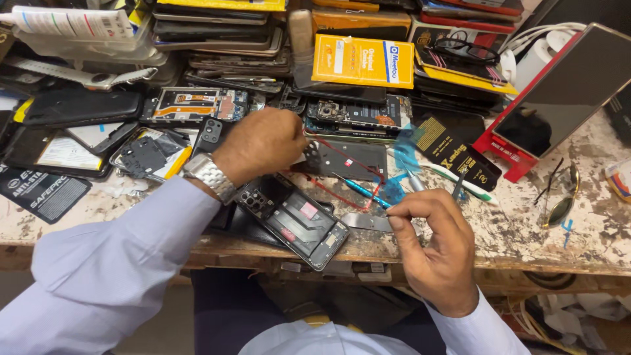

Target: The person squeezes adhesive from a tube onto the back cover of a disassembled smartphone, then aligns the cover onto the phone body and presses it into place. They handle the camera lens assembly, press along the edges of the cover, and finally hold up the reassembled phone and peel a protective film from it.

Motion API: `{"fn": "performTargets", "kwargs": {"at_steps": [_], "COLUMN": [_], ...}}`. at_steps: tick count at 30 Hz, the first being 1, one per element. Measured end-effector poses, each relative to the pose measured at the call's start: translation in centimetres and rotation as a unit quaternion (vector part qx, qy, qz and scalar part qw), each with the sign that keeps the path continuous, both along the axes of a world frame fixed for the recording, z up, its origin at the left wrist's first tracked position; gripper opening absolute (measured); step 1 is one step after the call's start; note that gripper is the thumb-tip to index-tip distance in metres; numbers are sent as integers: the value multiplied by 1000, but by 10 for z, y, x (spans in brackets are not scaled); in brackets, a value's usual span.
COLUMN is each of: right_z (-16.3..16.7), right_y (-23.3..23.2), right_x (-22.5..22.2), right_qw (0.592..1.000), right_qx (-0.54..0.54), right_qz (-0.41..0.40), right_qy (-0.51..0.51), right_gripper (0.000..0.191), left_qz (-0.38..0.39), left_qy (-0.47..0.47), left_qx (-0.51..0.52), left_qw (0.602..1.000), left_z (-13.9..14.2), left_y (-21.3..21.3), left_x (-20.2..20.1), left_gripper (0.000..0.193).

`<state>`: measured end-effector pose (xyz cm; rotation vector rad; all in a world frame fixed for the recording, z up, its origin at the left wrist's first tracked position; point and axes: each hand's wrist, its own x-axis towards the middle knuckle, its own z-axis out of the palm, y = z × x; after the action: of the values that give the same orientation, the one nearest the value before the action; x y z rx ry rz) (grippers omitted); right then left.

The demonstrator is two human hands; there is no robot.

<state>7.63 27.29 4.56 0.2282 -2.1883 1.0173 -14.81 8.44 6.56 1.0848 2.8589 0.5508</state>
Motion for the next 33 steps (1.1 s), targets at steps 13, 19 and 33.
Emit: {"fn": "performTargets", "kwargs": {"at_steps": [13, 19, 33], "right_z": [-8, -11, -28], "right_y": [-1, 0, -6], "right_x": [-7, -7, -11], "right_qw": [999, 999, 996], "right_qx": [-37, -33, -80], "right_qz": [33, 21, 16], "right_qy": [-11, -15, -31], "right_gripper": [9, 8, 11], "left_qz": [-14, 3, 200], "left_qy": [133, 191, 259], "left_qx": [-60, 31, -49], "left_qw": [989, 981, 944], "left_z": [-25, -17, 12], "left_y": [-5, -27, -81], "left_x": [8, 16, 48], "left_gripper": [18, 18, 67]}}
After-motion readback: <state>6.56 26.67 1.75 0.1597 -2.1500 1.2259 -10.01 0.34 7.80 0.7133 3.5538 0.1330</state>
